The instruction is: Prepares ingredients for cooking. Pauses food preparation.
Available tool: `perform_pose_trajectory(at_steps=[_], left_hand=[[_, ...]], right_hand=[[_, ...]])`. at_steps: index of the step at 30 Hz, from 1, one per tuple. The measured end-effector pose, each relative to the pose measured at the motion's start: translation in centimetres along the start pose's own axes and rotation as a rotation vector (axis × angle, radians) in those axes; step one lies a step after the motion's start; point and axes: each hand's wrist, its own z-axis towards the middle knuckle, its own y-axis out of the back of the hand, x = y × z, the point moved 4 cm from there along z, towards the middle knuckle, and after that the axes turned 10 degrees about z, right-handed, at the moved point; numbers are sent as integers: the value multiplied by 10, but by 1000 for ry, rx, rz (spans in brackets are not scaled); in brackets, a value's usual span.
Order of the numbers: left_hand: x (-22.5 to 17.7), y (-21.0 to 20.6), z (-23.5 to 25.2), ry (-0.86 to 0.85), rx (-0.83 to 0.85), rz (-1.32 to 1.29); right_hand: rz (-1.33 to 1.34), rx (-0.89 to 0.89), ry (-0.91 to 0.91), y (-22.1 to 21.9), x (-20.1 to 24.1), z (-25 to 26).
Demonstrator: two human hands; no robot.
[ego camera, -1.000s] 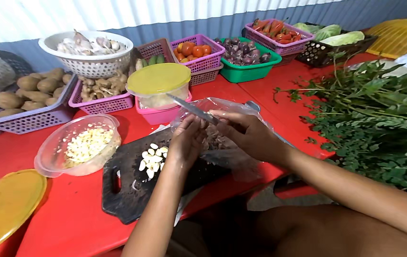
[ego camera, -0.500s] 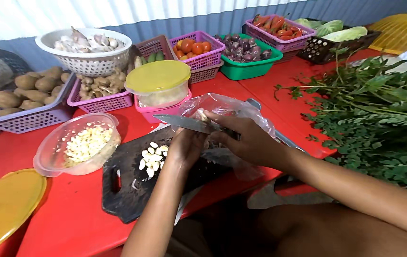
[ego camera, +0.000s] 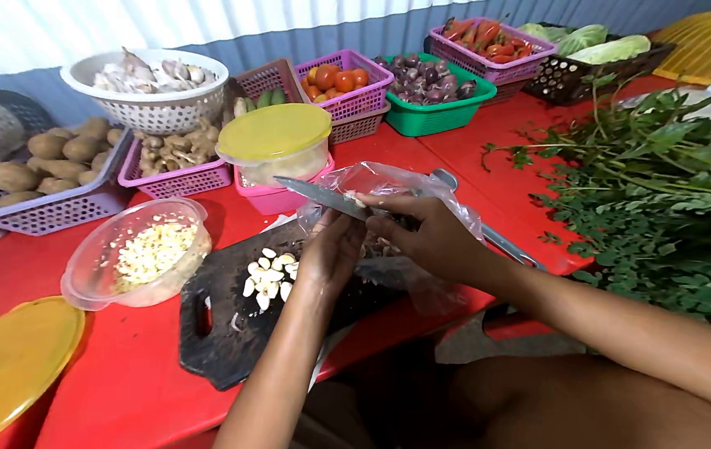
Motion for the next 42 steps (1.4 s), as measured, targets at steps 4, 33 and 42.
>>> perform_pose_trajectory(at_steps=[4, 33, 42], left_hand=[[1, 2, 4, -32, 6, 79], [-4, 1, 3, -15, 22, 147], [-4, 2, 2, -7, -7, 171]], right_hand=[[173, -33, -122, 1, 1, 2], [514, -98, -837, 14, -10, -6], [411, -80, -694, 16, -10, -4]])
